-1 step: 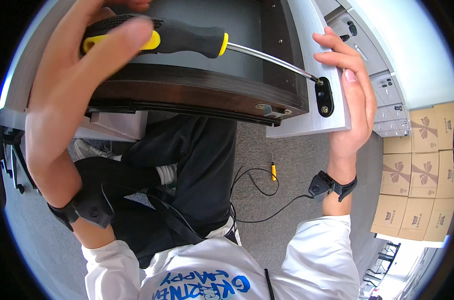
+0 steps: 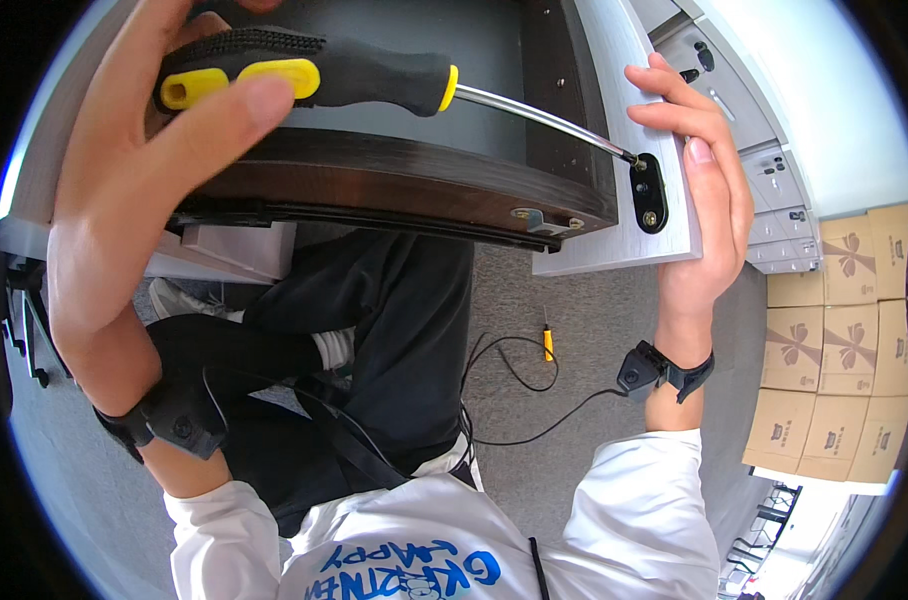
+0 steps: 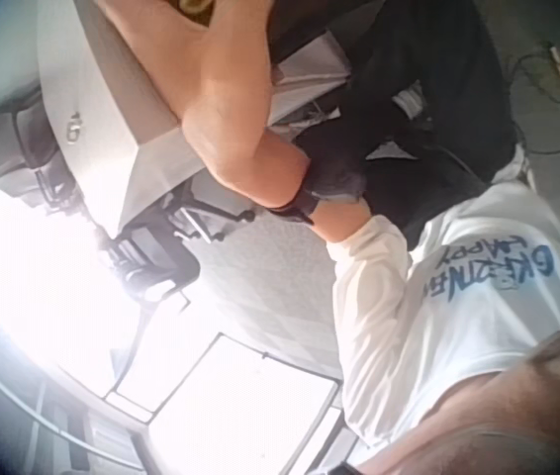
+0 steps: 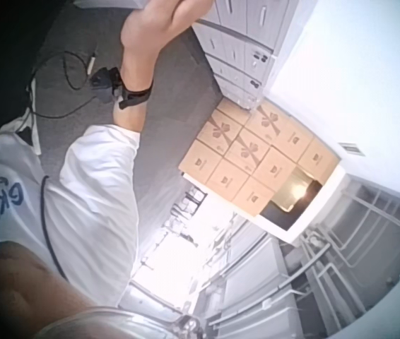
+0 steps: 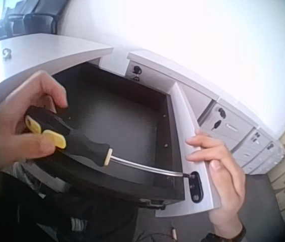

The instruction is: The person unscrews and removes a drawer slide and locking mechanism from a white office cabinet using a screwdriver and by hand.

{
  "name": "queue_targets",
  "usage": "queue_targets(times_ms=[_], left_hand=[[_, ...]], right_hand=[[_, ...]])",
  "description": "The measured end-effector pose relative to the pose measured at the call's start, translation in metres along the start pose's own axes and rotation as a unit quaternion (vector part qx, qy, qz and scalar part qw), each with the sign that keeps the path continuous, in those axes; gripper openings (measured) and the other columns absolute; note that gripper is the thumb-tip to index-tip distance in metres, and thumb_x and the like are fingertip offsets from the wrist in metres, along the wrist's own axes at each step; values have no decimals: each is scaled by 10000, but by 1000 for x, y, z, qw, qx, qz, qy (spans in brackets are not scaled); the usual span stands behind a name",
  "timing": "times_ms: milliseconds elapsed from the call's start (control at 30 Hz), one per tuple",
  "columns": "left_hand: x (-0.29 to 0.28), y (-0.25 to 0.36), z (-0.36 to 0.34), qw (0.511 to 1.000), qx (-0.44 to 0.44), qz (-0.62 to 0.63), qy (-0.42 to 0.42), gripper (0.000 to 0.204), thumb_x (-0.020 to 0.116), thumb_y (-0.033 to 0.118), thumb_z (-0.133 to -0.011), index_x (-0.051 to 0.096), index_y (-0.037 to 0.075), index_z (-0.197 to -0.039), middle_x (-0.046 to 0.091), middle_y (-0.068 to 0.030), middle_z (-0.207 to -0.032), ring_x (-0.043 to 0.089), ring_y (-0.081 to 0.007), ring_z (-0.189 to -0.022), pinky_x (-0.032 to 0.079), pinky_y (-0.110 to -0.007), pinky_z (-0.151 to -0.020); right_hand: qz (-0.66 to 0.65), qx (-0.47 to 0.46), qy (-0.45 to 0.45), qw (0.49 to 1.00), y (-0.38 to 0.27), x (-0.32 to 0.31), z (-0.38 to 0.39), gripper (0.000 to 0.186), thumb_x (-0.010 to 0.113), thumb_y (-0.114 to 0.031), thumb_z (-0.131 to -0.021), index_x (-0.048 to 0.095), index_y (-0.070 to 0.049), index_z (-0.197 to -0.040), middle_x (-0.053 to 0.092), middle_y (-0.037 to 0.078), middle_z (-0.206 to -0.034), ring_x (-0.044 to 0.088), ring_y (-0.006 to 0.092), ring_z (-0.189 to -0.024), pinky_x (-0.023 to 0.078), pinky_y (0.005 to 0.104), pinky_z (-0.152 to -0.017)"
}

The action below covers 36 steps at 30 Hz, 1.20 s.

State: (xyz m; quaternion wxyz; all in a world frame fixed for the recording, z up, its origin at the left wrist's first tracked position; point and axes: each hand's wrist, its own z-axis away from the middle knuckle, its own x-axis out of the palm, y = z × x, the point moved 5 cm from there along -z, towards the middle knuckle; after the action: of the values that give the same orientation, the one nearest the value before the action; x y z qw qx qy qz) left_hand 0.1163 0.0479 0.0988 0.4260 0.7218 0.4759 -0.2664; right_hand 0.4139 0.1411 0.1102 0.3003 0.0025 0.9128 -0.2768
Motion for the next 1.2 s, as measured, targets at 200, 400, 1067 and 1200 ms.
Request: queue_targets(times_ms=[200,400,1067,1200], left_hand=[[1,-8,5,999,32,24,2,450,528,438,-952,539,143,-1291,553,-85,-1225,552,-222,-1140,454,-298,-965],[10,-10,-2,998,11,40,37,380,390,379,-1031,569,133,-1260,581,-71,-1184,597,-196,-1069,450,-263,-969],[5,-10,13,998,19,54,15,388,460,387,-990,563,108,-1239,573,-91,-1197,583,-254,-1107,451,-292,-985],[11,-10,7,999,-13,41,12,435,368,417,-1021,618,101,-1184,623,-82,-1073,610,-236,-1044,439,-267,-969]], right_hand=[[-5,11,8,1000,-2,1,0,368,309,-90,-929,640,50,-1007,603,179,-1223,464,287,-1293,306,360,-1082],[-5,7,2,1000,-1,0,-1,371,310,-102,-937,643,46,-1005,604,174,-1224,465,282,-1293,305,359,-1082],[8,-2,9,1000,3,-1,2,374,310,-106,-945,654,27,-1010,617,167,-1214,476,279,-1291,322,355,-1076],[28,-24,-11,999,3,-1,-1,389,309,-175,-944,640,9,-1032,591,217,-1259,468,335,-1299,300,419,-1115]])
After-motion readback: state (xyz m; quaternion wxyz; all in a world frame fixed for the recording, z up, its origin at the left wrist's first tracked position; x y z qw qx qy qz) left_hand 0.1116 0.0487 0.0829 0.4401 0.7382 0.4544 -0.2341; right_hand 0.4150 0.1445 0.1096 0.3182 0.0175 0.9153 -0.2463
